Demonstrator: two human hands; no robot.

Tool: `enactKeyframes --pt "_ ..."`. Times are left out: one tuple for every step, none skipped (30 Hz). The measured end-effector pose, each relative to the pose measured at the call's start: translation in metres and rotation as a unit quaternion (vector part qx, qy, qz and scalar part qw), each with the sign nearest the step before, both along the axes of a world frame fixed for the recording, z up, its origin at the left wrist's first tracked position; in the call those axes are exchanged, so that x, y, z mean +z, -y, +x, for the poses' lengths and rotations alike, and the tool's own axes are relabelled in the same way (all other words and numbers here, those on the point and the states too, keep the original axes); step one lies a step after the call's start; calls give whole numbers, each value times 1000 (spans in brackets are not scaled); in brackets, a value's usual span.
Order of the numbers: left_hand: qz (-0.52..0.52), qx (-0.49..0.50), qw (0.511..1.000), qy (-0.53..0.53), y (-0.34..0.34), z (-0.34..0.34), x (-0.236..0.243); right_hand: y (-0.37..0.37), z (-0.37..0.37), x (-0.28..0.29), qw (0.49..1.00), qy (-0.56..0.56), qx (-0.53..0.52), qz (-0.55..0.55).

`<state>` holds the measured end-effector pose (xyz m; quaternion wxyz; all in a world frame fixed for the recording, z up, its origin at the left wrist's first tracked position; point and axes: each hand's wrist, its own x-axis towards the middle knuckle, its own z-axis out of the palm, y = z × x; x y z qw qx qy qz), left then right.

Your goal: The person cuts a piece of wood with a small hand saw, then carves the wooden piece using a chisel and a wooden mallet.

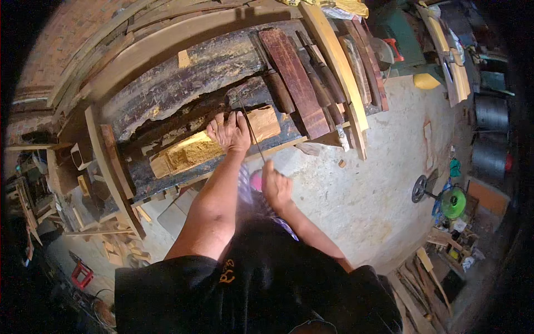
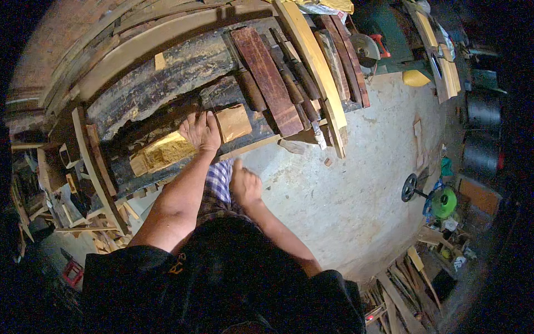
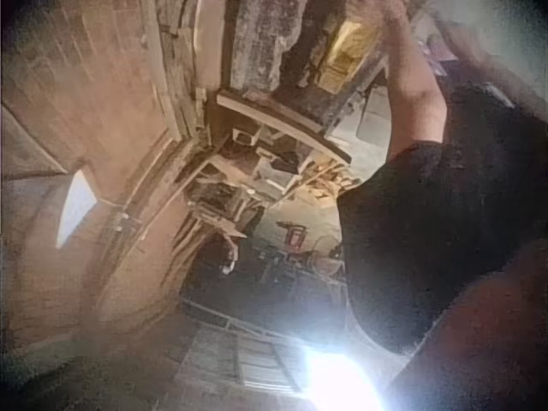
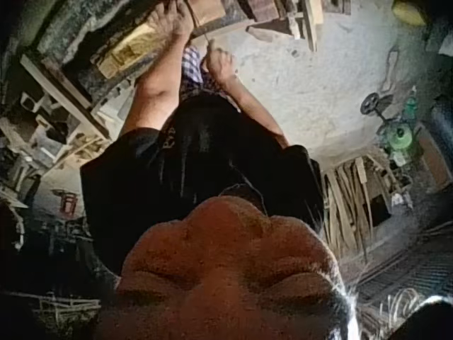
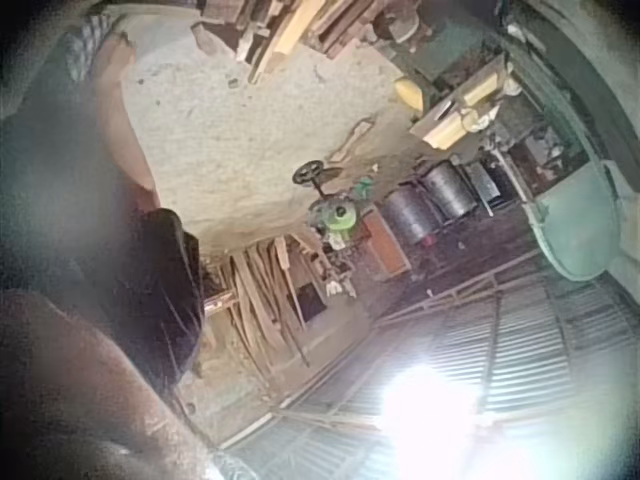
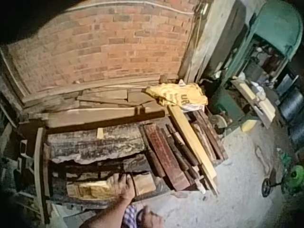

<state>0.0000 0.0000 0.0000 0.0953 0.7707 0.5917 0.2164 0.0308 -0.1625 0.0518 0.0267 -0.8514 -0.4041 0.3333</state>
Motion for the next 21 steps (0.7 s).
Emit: enactKeyframes --pt "40 5 999 -7 -2 0 -5 4 -1 0 999 33 21 23" --pt "81 6 997 -16 1 -3 -10 8 -5 0 996 62 37 44" --pt "75 2 997 -20 3 -6 -13 -1 -5 -7 997 59 36 42" --pt "61 0 998 -21 3 -7 -14 -21 1 -18 991 87 40 93" --pt "26 -1 999 -29 1 -7 -14 -36 6 -23 977 124 40 171" --pt "-5 6 999 -31 -1 -5 -14 -40 9 -23 981 116 44 152" --pt "39 1 999 -24 0 -6 -13 -42 10 -22 987 88 39 126" --pt "33 2 999 -21 1 -6 -12 -44 11 -21 987 79 32 138" --pt "12 6 1000 -18 2 -4 -11 -30 8 -15 993 64 34 98" --pt "43 6 999 3 2 -3 -11 -5 2 -2 997 43 22 53" --pt "40 10 999 5 1 0 -12 8 0 4 999 32 12 22" --pt "48 11 999 10 -1 0 -14 9 1 1 1000 19 19 4" --pt "56 5 998 13 3 -4 -14 11 -4 0 1000 22 15 6" --pt "63 4 998 -2 4 -3 -13 8 -4 -3 999 43 7 30" --pt "66 2 998 1 3 -2 -12 -4 0 -10 999 32 7 17" --pt "60 1 998 -4 2 -2 -10 -26 5 -20 996 59 18 68" --pt "41 0 999 -12 2 -3 -8 -40 10 -25 986 93 24 136" --pt "34 4 999 -28 0 -3 -8 -46 14 -27 992 73 34 96" --pt "72 0 997 -24 -1 -4 -8 -37 12 -23 996 54 30 60" --pt "56 0 998 -21 1 -4 -8 -17 6 -16 997 48 22 64" --pt "38 1 999 -17 3 -3 -9 3 0 -9 993 59 17 96"
